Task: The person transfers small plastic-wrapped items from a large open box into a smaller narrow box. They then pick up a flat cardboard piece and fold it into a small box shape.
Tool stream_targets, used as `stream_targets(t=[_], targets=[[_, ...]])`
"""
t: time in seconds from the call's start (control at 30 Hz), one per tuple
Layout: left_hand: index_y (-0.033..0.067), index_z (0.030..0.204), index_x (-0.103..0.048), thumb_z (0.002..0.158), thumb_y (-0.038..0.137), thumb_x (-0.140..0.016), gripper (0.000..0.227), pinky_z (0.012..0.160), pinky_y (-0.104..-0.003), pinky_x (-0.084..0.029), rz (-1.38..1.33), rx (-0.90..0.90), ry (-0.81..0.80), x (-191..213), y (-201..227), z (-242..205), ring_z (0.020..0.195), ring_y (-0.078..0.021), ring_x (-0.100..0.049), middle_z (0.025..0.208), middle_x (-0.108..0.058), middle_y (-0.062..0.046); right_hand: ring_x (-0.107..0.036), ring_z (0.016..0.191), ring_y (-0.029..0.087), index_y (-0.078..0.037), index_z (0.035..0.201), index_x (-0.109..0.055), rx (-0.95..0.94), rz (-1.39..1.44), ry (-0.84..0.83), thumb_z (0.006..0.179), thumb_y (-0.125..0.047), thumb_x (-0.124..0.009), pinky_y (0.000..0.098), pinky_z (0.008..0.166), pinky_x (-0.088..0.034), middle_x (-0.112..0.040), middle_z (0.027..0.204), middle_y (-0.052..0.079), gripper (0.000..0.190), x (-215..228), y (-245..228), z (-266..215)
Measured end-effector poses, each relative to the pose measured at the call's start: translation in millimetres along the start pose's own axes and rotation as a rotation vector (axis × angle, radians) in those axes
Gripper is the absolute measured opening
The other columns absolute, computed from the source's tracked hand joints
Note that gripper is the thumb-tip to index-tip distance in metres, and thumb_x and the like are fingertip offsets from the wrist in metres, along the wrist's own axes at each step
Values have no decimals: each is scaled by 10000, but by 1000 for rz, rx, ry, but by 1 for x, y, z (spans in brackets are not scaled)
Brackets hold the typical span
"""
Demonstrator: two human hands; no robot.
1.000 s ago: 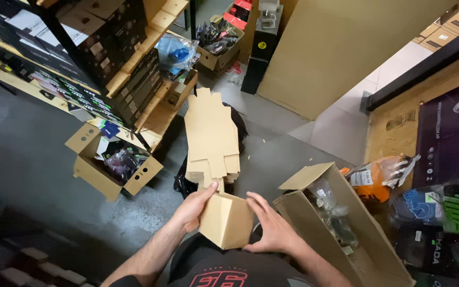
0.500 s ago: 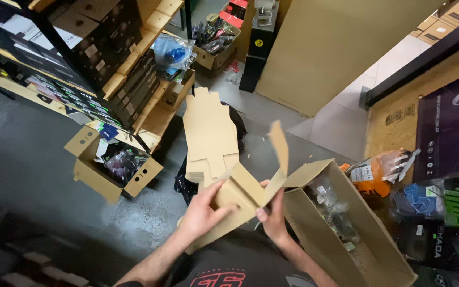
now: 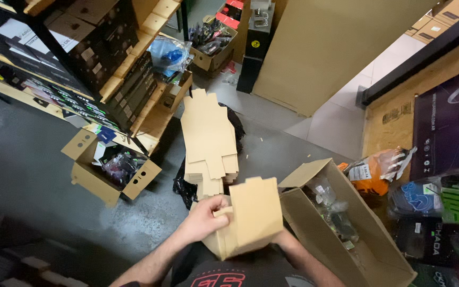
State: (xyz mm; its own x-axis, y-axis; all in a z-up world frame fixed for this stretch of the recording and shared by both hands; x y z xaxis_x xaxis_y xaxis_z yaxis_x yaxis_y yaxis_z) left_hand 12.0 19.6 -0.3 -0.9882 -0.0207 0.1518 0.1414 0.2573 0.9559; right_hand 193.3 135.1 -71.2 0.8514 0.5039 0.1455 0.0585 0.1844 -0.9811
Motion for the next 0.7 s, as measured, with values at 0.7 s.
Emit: stream_targets(t=[0.7], targets=[[225,574,-329,915,233,-621,449,495,-297,-184,5,22,-239,5,-1,10,519,-31,-297,558,-307,108,-464,1434,269,-69,1603,-274,21,538,-294,1057,-156,-583,484,1263,-297,-452,1585,137,633,7,82,-37]])
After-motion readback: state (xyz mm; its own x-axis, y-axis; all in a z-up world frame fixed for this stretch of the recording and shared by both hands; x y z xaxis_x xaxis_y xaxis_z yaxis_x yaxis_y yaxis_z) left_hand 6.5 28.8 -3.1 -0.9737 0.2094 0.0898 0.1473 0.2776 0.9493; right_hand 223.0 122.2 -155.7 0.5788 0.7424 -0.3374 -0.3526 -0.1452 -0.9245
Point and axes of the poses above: each hand's wrist, its own z-axis towards the middle knuckle, its own x-axis out of the back of the hand, y = z × x, the point moved 4 cm from there along z, towards the middle knuckle
